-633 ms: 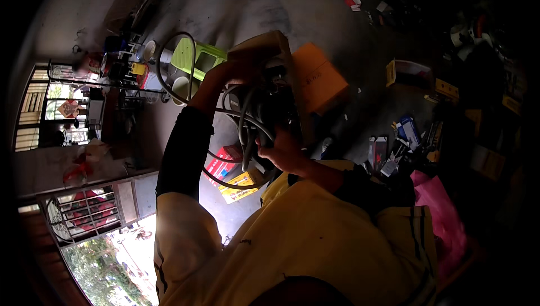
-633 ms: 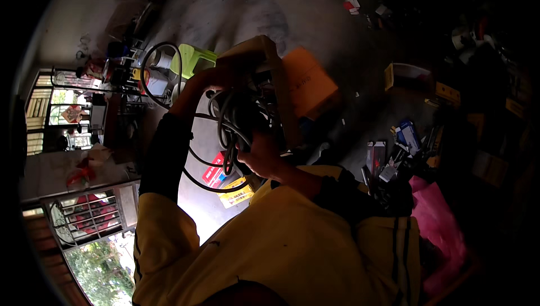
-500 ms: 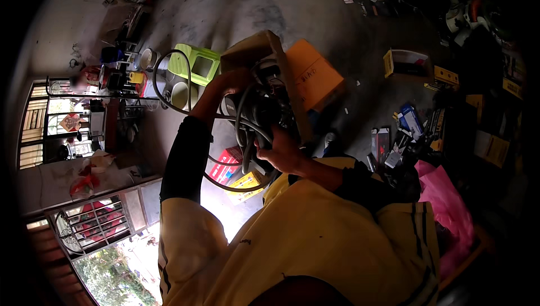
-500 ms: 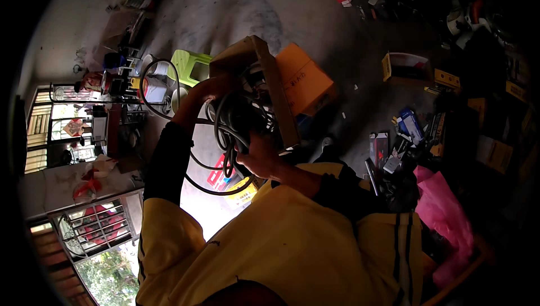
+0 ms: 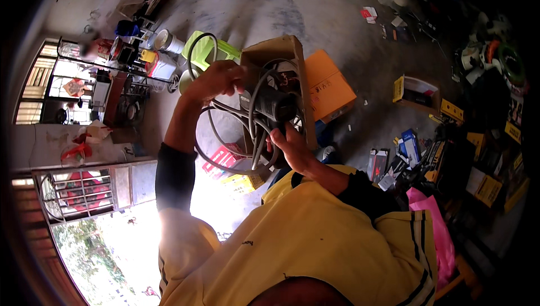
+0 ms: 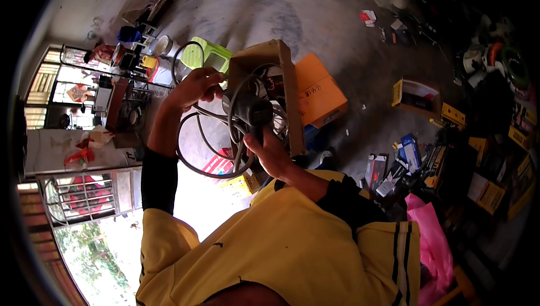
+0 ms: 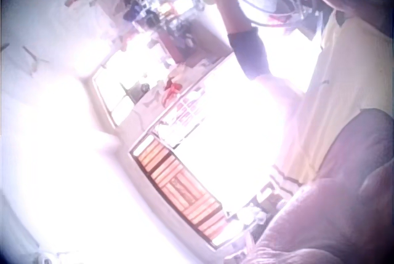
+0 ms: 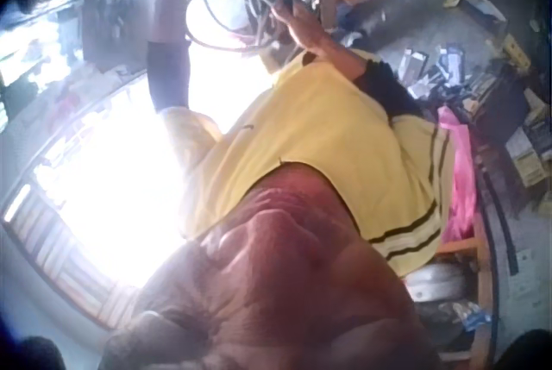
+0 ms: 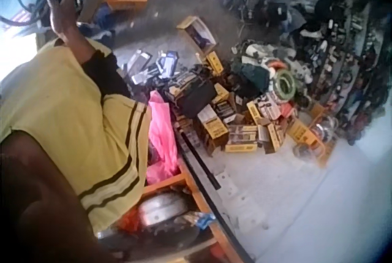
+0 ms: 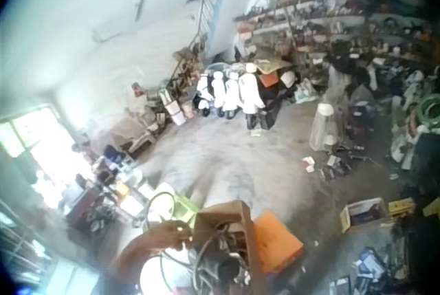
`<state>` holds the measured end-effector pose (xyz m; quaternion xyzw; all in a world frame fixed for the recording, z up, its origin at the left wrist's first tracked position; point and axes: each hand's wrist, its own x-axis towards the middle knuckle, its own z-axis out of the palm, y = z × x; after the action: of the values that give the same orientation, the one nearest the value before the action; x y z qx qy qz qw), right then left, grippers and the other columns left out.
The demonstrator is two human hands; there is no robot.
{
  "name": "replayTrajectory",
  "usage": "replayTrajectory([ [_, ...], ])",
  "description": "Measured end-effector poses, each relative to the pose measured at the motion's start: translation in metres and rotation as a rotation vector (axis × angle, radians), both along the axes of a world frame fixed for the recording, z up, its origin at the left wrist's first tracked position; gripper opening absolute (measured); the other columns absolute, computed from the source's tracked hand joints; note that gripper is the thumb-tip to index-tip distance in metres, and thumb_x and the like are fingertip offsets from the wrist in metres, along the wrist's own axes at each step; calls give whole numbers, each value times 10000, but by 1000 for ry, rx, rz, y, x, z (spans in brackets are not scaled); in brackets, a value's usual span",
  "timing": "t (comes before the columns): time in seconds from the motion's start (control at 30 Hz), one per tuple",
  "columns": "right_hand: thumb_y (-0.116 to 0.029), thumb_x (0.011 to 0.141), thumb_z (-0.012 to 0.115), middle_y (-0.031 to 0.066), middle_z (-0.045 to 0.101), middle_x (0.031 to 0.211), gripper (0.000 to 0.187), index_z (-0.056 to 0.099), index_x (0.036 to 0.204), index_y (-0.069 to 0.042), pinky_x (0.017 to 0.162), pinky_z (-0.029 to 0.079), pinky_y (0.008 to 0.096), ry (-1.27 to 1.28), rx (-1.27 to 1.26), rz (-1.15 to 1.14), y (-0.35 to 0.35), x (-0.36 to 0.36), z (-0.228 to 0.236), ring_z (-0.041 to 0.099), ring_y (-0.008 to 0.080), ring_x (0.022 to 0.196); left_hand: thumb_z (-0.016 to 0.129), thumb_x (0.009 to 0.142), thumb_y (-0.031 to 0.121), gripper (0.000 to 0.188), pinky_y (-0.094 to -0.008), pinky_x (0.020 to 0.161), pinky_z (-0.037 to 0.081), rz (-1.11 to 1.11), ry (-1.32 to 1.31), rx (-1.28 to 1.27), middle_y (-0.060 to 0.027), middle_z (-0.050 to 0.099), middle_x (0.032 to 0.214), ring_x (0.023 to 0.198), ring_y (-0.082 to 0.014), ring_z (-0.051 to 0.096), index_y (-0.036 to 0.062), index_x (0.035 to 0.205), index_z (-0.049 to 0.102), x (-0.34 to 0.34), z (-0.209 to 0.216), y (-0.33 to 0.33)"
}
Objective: The person retrieves a high-pressure washer and hose from a cluttered workshop, then moves outside to a paved area. They spray water onto a black electric scooter and the surrounding ground using the pressure washer wand. The person also picks up a white basin containing a small object and continues to spray the scooter and the basin.
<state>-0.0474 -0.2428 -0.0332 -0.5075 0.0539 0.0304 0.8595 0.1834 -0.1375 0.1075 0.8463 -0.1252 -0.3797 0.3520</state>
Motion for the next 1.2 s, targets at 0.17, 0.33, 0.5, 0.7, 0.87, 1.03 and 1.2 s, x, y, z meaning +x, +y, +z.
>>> replayTrajectory([
  [0.17,-591,1020,510,42,581,931,567,511,1158,-41,796,448,295,26,-13,-5,0,-4,9,562,126,806,863,790,412,669,-309,708,544,-280,-282,107,-188,723,979,791,-207,691,-59,1209,639,-35,-4,-5],
  [0.33,-433,1042,558,29,607,897,398,541,1146,-49,720,448,297,43,18,-70,-1,-12,-12,559,113,794,768,814,215,278,-369,663,528,-392,-526,121,-136,694,790,731,-204,674,-17,944,688,-26,-14,8],
  [0.5,-293,1006,637,44,573,982,347,529,1207,-31,757,468,301,80,92,-145,-8,-20,1,590,140,785,719,844,134,176,-293,621,492,5,-550,-149,-54,668,773,696,-105,616,-7,942,679,2,-6,41],
  [0.7,-181,942,697,51,572,887,322,541,1183,-35,727,475,298,150,209,-143,-32,-37,46,603,139,767,701,870,103,235,-271,576,512,299,-540,-232,-80,678,807,668,-118,641,-17,1072,679,24,28,58],
  [0.87,-143,916,709,58,608,833,333,539,1179,-30,751,501,305,262,412,-181,-50,-56,85,624,150,759,685,890,194,205,-355,682,541,-48,-786,141,-139,714,867,790,-228,716,60,1044,705,21,24,76],
  [1.03,-146,896,718,62,620,825,348,545,1164,-9,708,515,295,227,214,-140,-63,-68,96,632,143,761,646,954,279,260,-399,815,531,-387,-477,287,-179,732,938,897,-301,717,43,1016,736,10,23,64],
  [1.2,-107,889,729,62,652,845,355,541,1165,15,698,516,286,189,-26,-92,-51,-80,91,650,129,740,635,978,468,484,-377,826,545,-399,-571,-135,-154,735,942,883,-269,717,-3,1052,722,-8,37,16],
])
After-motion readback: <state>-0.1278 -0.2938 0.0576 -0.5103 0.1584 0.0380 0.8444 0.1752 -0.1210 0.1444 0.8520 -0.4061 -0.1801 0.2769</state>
